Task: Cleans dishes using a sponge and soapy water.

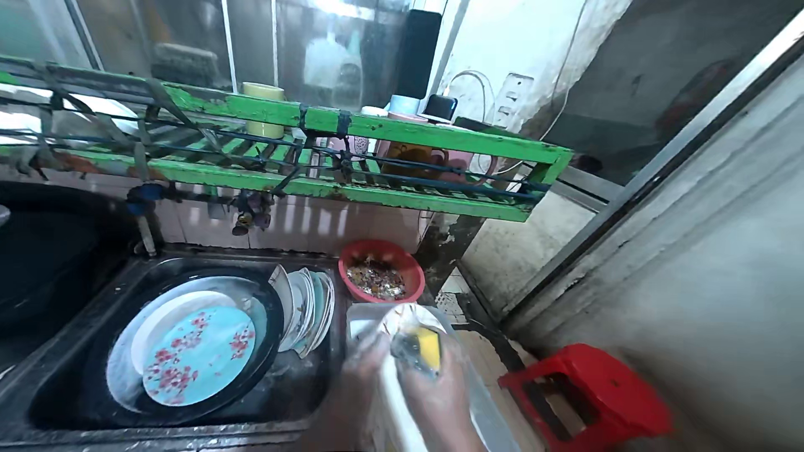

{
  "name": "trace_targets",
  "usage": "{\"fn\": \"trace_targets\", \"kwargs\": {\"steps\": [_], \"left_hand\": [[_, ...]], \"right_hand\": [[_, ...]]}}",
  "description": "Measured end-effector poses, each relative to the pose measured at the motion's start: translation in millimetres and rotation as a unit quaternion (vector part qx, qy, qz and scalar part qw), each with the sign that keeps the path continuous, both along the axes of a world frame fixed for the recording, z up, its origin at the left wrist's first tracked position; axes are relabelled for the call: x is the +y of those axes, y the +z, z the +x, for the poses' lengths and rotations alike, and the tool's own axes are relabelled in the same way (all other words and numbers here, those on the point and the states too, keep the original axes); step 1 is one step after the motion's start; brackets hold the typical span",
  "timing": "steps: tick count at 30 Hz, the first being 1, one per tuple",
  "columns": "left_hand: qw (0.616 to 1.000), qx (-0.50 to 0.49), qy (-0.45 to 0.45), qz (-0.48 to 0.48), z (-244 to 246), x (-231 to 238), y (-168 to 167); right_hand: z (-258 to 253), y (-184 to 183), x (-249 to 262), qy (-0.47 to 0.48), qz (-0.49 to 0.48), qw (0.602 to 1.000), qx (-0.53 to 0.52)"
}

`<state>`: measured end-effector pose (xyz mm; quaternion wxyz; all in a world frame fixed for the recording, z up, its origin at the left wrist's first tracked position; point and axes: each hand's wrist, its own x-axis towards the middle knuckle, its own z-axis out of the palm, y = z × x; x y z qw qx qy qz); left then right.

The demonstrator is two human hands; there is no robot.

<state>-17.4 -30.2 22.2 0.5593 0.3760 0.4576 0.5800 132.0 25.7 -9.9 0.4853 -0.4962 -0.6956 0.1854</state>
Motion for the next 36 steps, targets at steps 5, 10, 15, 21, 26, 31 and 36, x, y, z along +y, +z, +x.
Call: {"fn": "trace_targets", "kwargs": {"steps": [5, 10, 15, 21, 26, 31, 36], "left_hand": [[0.999, -0.033, 0.0, 0.008, 5, -9, 18], [0.981, 0.113, 0.121, 0.103, -20, 3, 8], [0.95, -0.232, 0.071, -0.196, -41, 30, 14], [0.98, -0.062, -0.062, -0.18, -15, 23, 19], [0.951, 0.176, -0.201, -0.158, 12, 4, 7], [0.906, 0.289, -0.279, -0.133, 10, -14, -3], [0.904, 0.234, -0.308, -0.181, 16, -2, 7]], "right_hand": [[12, 17, 23, -0.047, -0.174, 0.955, 0.236], [49, 37, 38, 0.001, -0.153, 0.816, 0.557], [99, 38, 39, 0.228, -0.17, 0.769, 0.573], [49, 6, 6, -0.085, -0.252, 0.952, 0.153], [16, 8, -22, 0.057, -0.005, 0.997, 0.051], [74, 3, 19, -0.13, -0.222, 0.948, 0.187], [22, 42, -28, 0.048, -0.072, 0.996, -0.011]]}}
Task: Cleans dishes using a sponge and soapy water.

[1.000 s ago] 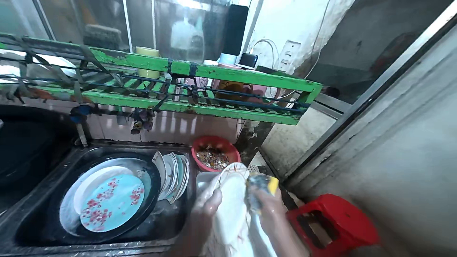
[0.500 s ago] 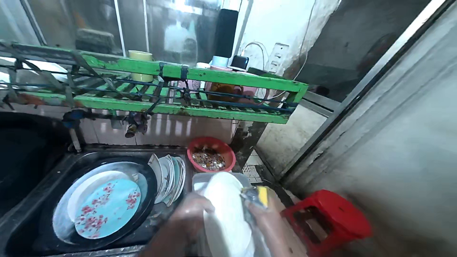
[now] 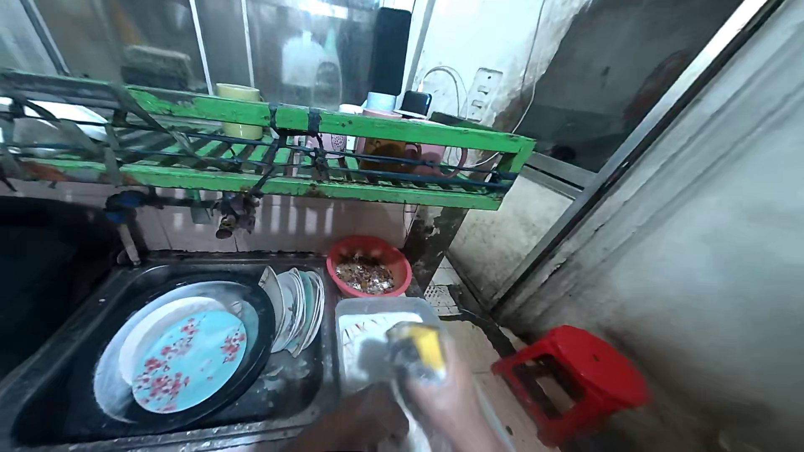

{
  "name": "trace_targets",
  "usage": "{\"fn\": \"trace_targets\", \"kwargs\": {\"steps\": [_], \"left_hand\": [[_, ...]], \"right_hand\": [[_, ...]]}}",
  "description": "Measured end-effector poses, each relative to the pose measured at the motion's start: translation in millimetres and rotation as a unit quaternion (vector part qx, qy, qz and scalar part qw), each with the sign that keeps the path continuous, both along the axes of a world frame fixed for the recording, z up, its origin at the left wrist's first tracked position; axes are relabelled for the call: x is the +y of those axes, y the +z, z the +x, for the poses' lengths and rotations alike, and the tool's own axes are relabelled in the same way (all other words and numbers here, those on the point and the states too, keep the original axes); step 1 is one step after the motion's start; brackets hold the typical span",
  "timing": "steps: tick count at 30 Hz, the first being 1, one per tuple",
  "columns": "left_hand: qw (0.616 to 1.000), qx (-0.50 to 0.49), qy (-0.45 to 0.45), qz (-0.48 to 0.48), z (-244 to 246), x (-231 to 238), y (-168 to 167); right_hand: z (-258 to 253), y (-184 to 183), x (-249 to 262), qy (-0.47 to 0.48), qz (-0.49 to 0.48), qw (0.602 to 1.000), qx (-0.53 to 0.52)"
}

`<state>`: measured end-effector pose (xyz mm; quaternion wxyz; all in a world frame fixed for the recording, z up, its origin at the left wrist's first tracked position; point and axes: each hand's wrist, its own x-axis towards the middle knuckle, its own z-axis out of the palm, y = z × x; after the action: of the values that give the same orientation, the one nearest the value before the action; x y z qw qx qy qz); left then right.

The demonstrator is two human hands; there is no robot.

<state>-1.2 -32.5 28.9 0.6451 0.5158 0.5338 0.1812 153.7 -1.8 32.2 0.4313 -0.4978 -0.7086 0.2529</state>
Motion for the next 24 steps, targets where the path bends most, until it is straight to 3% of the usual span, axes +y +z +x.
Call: {"fn": "trace_targets", "kwargs": {"steps": [2, 4, 7, 9, 12, 13, 16, 18, 21, 24], "left_hand": [[0.996, -0.064, 0.055, 0.001, 3, 0, 0], [0.983, -0.11, 0.146, -0.023, 1, -4, 3], [0.925, -0.237, 0.296, 0.004, -7, -7, 1], [0.891, -0.284, 0.353, 0.007, -9, -1, 4], [0.883, -0.308, 0.349, 0.054, -2, -1, -4], [0.893, -0.294, 0.336, 0.064, 3, -6, -6], [0.928, -0.222, 0.298, 0.032, 13, -24, 13], [0.9, -0.265, 0.338, 0.072, 13, -20, 11], [0.862, -0.325, 0.375, 0.101, 0, -4, 11], [0.912, -0.253, 0.307, 0.097, -2, -10, 9]], "right_hand": [[-5, -4, 5, 0.031, 0.058, 0.998, 0.003], [13, -6, 19, -0.065, -0.033, 0.996, 0.051], [49, -38, 38, -0.168, -0.118, 0.973, 0.109], [41, -42, 12, -0.124, -0.083, 0.986, 0.069], [6, -35, -16, -0.031, 0.09, 0.995, 0.008], [3, -33, -13, -0.03, 0.096, 0.995, 0.012], [20, -26, 24, -0.137, -0.014, 0.989, 0.052], [34, -34, 34, -0.172, -0.032, 0.983, 0.053], [22, -39, -3, -0.089, 0.02, 0.996, 0.026], [0, -30, -20, 0.021, 0.14, 0.99, 0.02]]}}
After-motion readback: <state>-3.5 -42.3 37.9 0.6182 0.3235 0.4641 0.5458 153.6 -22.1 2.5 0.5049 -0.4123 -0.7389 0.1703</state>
